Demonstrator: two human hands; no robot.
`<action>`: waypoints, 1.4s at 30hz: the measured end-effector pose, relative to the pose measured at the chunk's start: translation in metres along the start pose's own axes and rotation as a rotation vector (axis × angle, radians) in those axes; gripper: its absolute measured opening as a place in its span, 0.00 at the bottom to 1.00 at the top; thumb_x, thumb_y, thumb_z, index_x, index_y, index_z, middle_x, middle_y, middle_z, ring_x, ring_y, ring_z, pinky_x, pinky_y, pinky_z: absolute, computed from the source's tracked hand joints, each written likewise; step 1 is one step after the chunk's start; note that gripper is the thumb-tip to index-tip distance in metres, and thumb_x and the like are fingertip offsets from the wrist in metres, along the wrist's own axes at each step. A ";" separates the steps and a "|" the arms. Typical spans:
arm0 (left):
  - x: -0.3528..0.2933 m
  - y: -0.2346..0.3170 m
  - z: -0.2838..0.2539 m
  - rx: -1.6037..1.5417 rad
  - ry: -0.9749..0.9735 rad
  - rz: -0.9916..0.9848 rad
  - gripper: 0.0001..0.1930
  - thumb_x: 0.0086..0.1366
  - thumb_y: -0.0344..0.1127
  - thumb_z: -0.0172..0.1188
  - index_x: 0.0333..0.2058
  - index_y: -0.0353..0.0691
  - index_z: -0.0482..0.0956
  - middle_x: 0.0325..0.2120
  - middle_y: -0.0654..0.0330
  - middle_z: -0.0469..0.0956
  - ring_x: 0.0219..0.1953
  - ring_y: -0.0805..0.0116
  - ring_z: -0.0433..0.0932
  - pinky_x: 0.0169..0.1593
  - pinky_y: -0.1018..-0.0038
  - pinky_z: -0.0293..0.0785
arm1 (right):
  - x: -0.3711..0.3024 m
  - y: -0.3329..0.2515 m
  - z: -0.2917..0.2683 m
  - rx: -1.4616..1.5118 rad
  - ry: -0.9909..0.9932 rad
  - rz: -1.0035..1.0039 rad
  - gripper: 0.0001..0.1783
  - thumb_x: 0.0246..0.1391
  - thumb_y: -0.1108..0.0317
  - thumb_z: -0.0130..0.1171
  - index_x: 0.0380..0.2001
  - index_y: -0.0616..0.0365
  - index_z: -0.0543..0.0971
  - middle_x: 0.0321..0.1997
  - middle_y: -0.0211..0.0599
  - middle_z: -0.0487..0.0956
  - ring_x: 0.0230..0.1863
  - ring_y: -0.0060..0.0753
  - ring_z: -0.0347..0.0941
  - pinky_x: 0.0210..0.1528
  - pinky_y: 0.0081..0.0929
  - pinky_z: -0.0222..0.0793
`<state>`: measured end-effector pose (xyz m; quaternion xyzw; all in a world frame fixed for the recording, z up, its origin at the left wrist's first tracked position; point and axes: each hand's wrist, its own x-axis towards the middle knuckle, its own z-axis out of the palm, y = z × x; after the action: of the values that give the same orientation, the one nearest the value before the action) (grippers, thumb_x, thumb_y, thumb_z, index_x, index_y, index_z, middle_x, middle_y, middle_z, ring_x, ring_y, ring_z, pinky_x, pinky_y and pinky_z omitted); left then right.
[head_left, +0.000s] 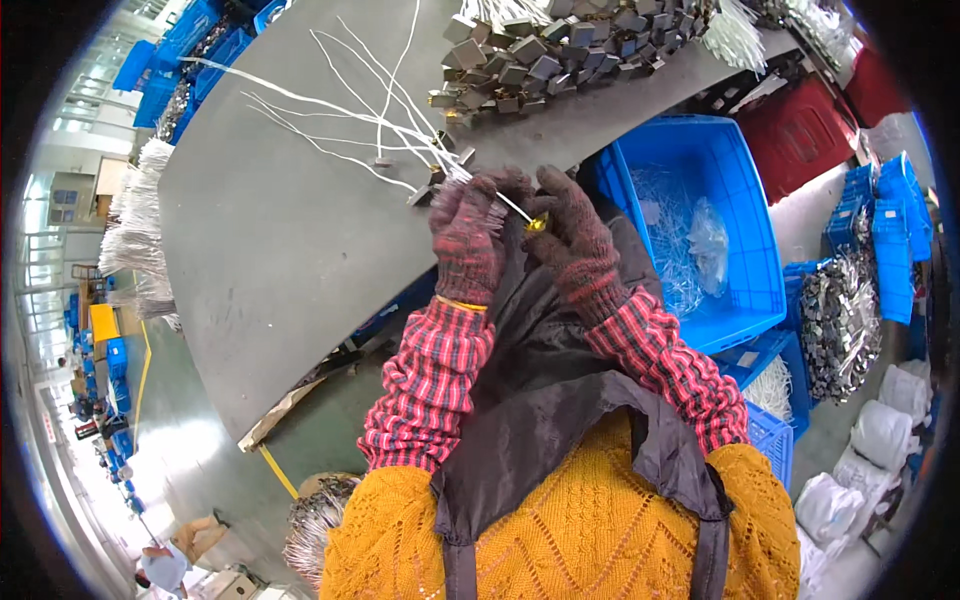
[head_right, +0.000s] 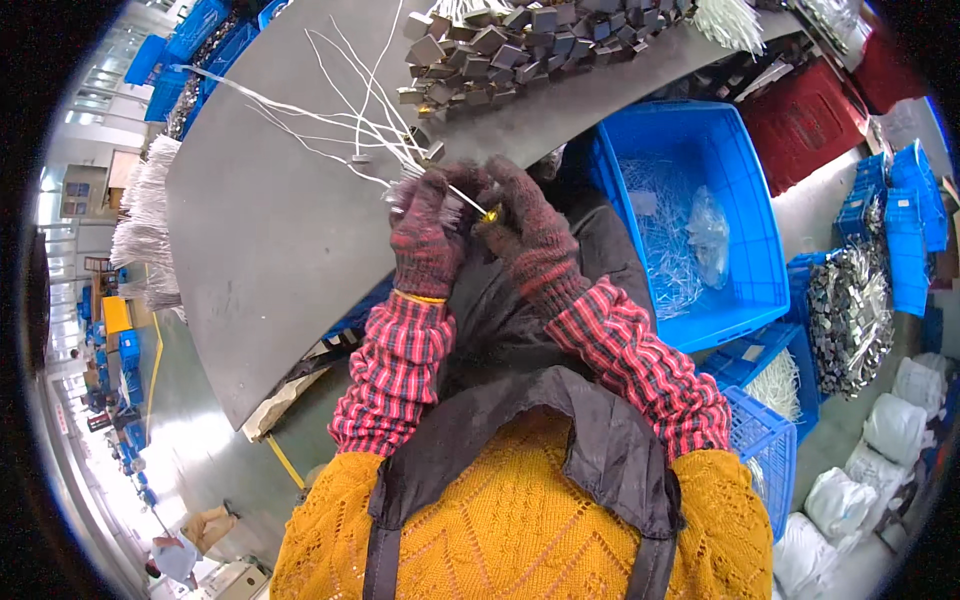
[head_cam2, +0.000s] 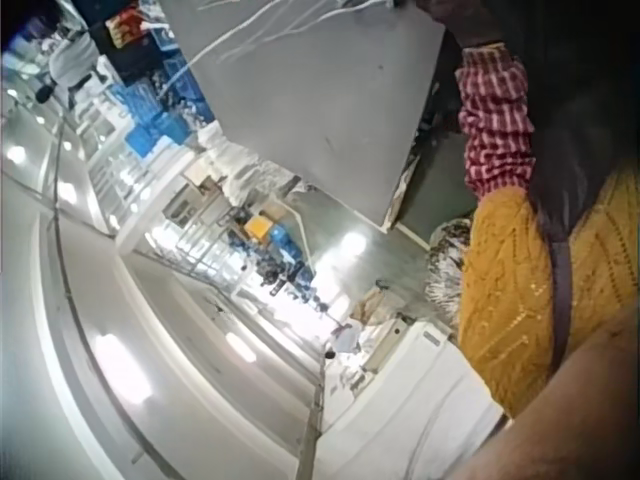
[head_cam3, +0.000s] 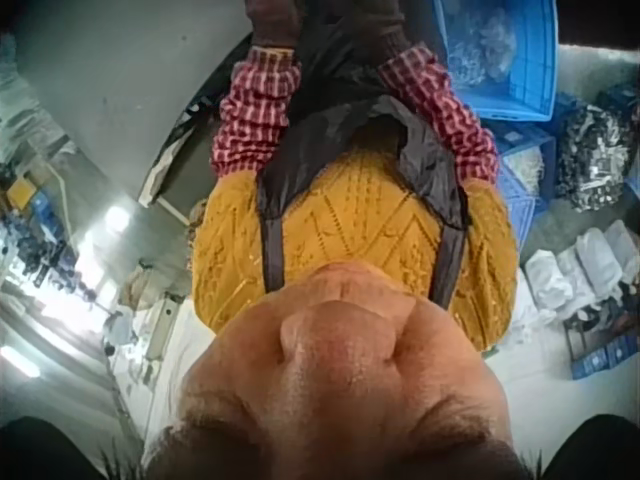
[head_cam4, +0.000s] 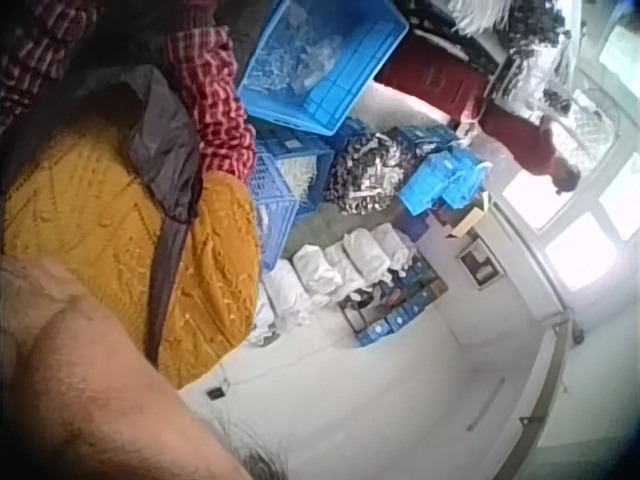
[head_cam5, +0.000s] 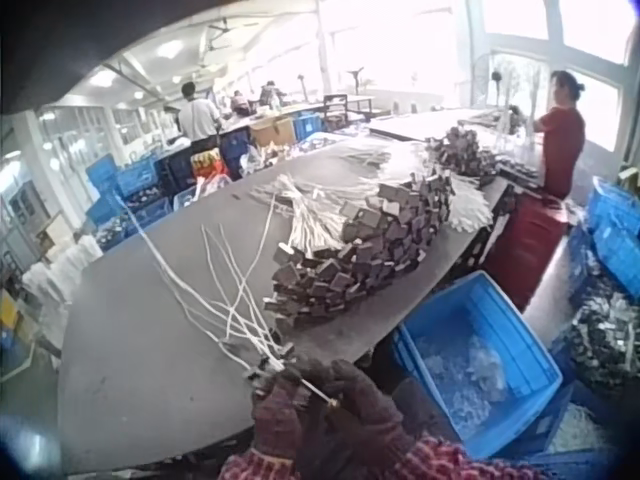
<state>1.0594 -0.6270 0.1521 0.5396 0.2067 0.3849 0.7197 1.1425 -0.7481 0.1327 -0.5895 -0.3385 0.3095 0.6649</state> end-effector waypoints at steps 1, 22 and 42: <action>-0.004 -0.001 0.006 0.047 0.081 0.078 0.08 0.70 0.32 0.55 0.39 0.32 0.78 0.35 0.52 0.81 0.34 0.61 0.82 0.39 0.67 0.81 | 0.008 0.021 0.001 -0.121 0.008 -0.109 0.40 0.52 0.87 0.59 0.67 0.56 0.60 0.51 0.37 0.75 0.48 0.28 0.73 0.51 0.27 0.73; 0.038 0.044 -0.066 -0.164 0.162 -0.218 0.12 0.68 0.31 0.54 0.47 0.34 0.72 0.33 0.47 0.81 0.30 0.55 0.83 0.33 0.61 0.83 | 0.186 0.005 -0.046 -0.884 0.454 -0.284 0.28 0.48 0.65 0.69 0.54 0.54 0.73 0.51 0.47 0.77 0.47 0.50 0.75 0.51 0.41 0.72; 0.004 -0.039 0.011 -0.615 -0.076 -0.535 0.12 0.67 0.37 0.58 0.44 0.37 0.75 0.37 0.54 0.80 0.37 0.58 0.81 0.42 0.59 0.80 | -0.002 -0.039 -0.059 -0.300 0.208 -0.116 0.15 0.48 0.70 0.67 0.41 0.57 0.79 0.34 0.35 0.78 0.33 0.28 0.74 0.36 0.26 0.71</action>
<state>1.0830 -0.6352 0.1196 0.2403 0.1882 0.2078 0.9294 1.1899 -0.7875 0.1671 -0.6902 -0.3436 0.1541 0.6179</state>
